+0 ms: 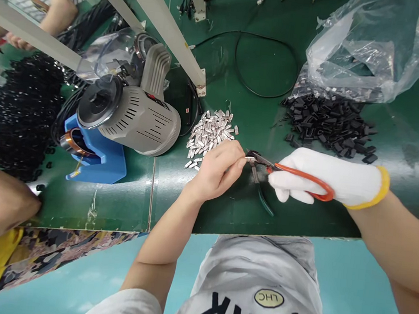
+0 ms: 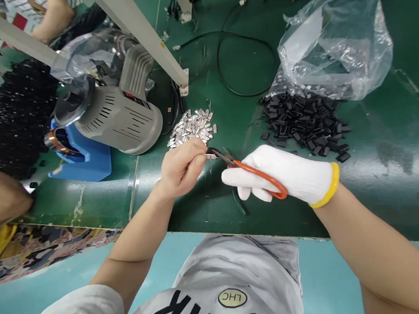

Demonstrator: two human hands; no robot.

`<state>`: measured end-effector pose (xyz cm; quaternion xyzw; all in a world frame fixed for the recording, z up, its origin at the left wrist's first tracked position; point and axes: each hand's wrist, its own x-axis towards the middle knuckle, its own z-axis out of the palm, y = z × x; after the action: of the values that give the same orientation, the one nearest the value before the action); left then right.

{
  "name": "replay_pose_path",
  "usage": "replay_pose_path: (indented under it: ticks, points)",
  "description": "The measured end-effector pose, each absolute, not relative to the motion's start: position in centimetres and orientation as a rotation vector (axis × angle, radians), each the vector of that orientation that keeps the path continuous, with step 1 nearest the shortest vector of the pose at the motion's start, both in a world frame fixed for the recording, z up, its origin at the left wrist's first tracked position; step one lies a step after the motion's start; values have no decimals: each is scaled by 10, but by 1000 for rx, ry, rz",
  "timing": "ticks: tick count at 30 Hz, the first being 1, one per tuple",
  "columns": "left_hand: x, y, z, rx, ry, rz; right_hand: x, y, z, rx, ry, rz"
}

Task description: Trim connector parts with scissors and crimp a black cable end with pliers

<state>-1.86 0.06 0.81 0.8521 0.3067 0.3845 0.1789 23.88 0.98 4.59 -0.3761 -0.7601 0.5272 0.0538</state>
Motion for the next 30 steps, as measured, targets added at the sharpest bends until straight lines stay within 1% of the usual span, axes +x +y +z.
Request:
replay_pose_path:
  ticks: [3,5,8,9,10,12,14,16,18,20,30]
  points:
    - [-20,2,8,2623,821,1186,241,12,45,-798,-1993,2151]
    - [-21,4,7,2734,817,1252,241,11,44,-781,-1871,2225]
    - [-21,5,4,2814,878,1334,238,9,43,-816,-1941,2158]
    - [-20,4,3,2788,915,1349,237,7,43,-899,-2053,2029]
    - [-18,3,2,2721,966,1349,234,5,41,-1024,-2181,1832]
    - [-14,0,0,2485,1091,1305,230,1,37,-1324,-2355,1313]
    - [-10,-5,-1,2233,1189,1237,226,-3,31,-1511,-2410,758]
    - [-5,-10,-1,2083,1239,1177,224,-7,26,-1507,-2446,343]
    - [-2,-14,-2,2010,1281,1133,223,-8,24,-1452,-2493,51]
    - [1,-16,-3,1959,1330,1118,223,-8,23,-1436,-2532,-20]
    - [5,-17,-6,1665,1401,1149,225,-3,23,-1462,-2602,-11]
